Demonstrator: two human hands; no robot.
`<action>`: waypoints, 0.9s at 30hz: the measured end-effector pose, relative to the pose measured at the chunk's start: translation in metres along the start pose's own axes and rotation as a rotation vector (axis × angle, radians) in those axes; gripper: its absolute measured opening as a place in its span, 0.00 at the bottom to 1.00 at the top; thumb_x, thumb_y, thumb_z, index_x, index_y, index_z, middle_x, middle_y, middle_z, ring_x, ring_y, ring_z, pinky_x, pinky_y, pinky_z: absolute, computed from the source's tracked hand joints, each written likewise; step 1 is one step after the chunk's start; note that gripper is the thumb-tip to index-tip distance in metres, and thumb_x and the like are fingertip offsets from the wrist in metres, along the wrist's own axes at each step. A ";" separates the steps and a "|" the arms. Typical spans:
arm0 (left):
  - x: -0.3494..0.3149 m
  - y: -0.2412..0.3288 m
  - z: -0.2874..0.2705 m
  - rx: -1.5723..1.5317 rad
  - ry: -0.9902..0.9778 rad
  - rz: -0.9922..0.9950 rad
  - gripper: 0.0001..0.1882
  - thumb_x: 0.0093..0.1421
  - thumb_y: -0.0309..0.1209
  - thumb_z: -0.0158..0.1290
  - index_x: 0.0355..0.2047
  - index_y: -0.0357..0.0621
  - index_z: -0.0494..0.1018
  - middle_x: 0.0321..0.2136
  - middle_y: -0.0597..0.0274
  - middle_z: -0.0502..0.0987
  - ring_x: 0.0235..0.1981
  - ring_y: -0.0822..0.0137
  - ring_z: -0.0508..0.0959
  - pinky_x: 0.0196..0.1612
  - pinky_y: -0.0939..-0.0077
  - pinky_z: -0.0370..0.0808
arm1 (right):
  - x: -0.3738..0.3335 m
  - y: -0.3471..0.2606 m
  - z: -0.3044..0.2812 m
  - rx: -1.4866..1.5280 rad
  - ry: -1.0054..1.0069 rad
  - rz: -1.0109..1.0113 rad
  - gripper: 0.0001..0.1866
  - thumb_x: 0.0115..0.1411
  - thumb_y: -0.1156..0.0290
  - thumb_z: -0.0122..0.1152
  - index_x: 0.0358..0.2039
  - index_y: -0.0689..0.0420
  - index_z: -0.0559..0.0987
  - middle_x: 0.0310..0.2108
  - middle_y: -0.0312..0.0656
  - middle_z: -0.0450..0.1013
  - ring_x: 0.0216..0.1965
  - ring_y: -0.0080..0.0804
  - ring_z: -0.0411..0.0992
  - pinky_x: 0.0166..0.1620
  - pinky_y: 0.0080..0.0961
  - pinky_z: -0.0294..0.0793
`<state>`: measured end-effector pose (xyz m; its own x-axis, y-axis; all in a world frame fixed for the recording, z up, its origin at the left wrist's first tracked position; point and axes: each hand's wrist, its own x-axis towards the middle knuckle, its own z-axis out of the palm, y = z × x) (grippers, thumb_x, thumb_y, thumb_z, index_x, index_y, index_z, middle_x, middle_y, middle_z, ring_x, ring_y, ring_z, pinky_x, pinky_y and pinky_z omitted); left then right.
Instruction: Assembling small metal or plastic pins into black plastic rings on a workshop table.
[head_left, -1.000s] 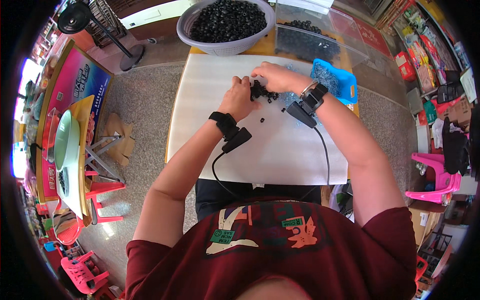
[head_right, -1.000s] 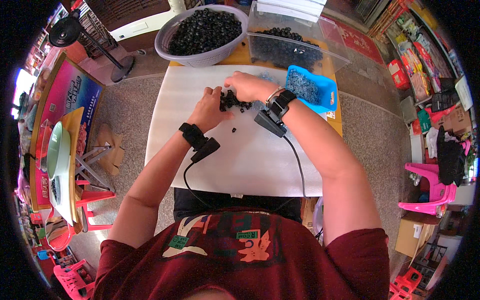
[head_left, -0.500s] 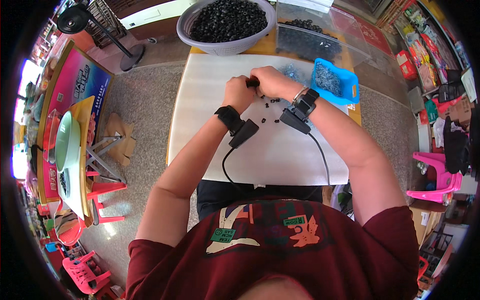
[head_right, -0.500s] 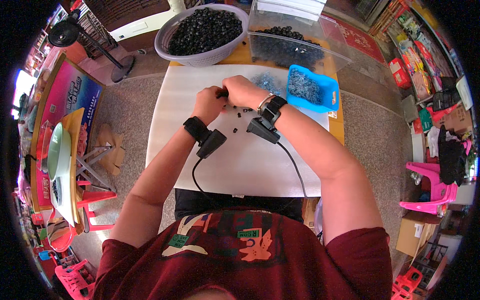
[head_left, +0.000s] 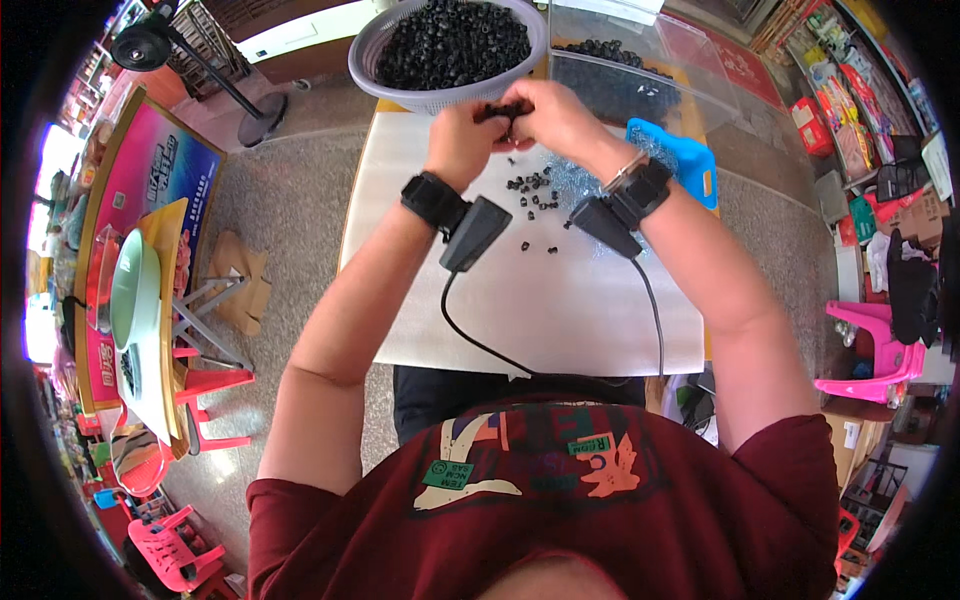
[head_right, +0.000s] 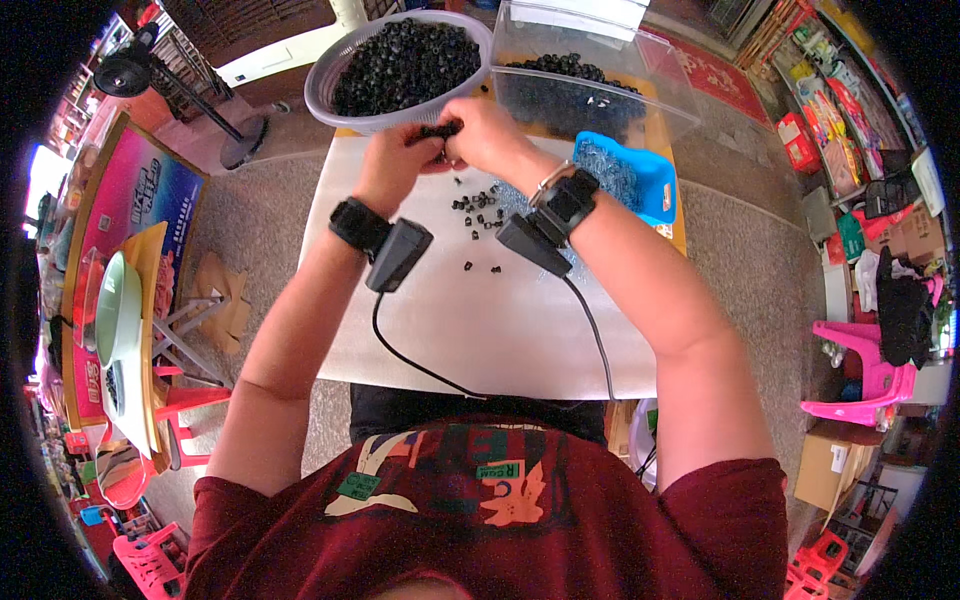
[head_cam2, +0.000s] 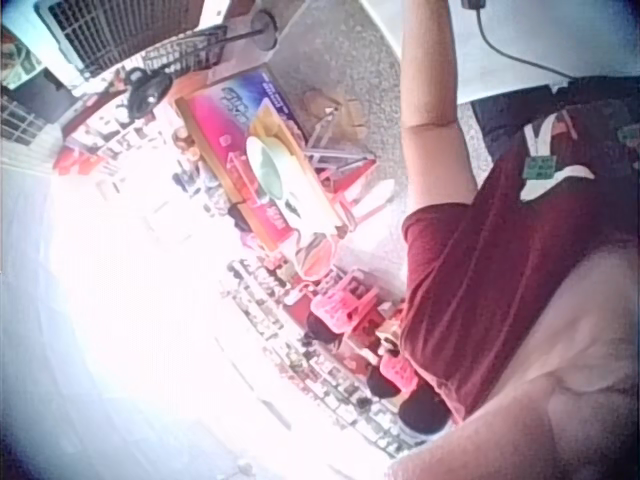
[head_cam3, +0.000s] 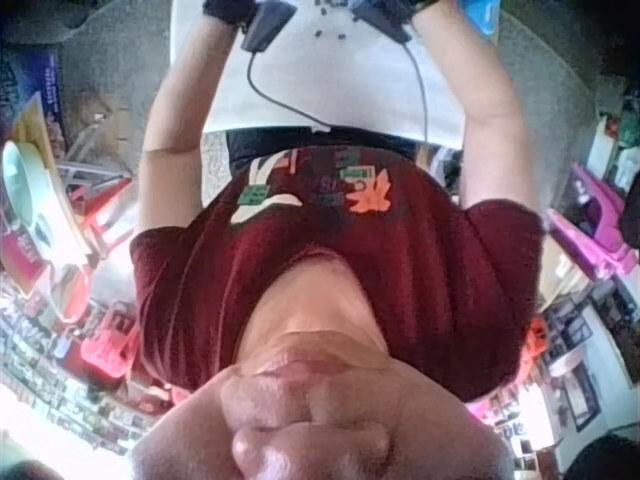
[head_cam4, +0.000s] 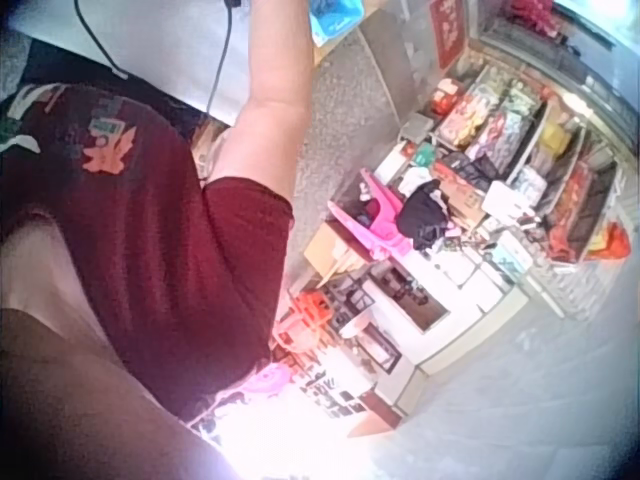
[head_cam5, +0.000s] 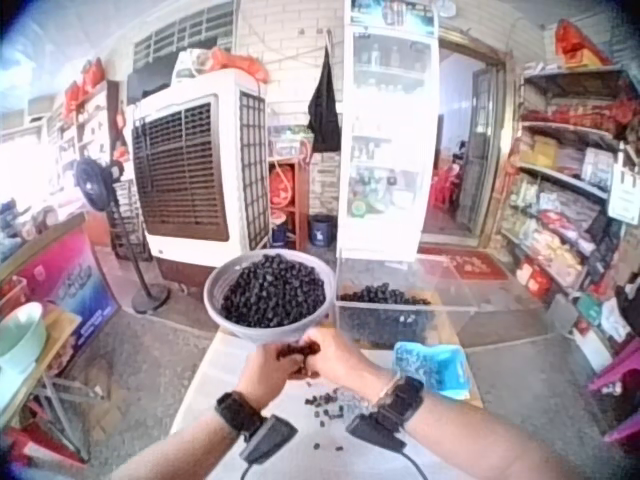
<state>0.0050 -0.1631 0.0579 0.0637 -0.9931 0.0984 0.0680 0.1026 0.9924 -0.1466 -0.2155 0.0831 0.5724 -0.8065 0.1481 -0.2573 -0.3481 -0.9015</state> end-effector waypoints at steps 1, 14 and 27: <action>0.010 0.010 -0.002 0.010 -0.013 0.024 0.09 0.54 0.22 0.54 0.34 0.27 0.76 0.25 0.56 0.79 0.27 0.72 0.79 0.28 0.77 0.78 | 0.011 -0.006 -0.006 -0.032 0.007 -0.031 0.10 0.45 0.80 0.60 0.32 0.64 0.77 0.22 0.45 0.76 0.20 0.29 0.76 0.25 0.27 0.74; 0.106 0.045 -0.067 0.275 0.234 0.007 0.12 0.57 0.30 0.51 0.34 0.32 0.76 0.24 0.55 0.77 0.25 0.63 0.81 0.23 0.77 0.77 | 0.107 -0.035 -0.036 -0.814 0.121 -0.094 0.11 0.51 0.72 0.57 0.35 0.57 0.80 0.35 0.49 0.77 0.39 0.46 0.75 0.43 0.34 0.73; 0.182 0.025 -0.152 0.650 0.246 -0.048 0.22 0.58 0.41 0.51 0.39 0.29 0.74 0.34 0.41 0.78 0.39 0.51 0.78 0.44 0.64 0.72 | 0.247 -0.004 -0.020 -0.737 0.193 0.148 0.16 0.55 0.61 0.59 0.37 0.61 0.79 0.36 0.52 0.76 0.41 0.47 0.74 0.42 0.36 0.71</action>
<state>0.1699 -0.3327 0.0891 0.3041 -0.9463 0.1100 -0.5289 -0.0716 0.8457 -0.0195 -0.4227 0.1314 0.3634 -0.9148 0.1764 -0.8105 -0.4038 -0.4243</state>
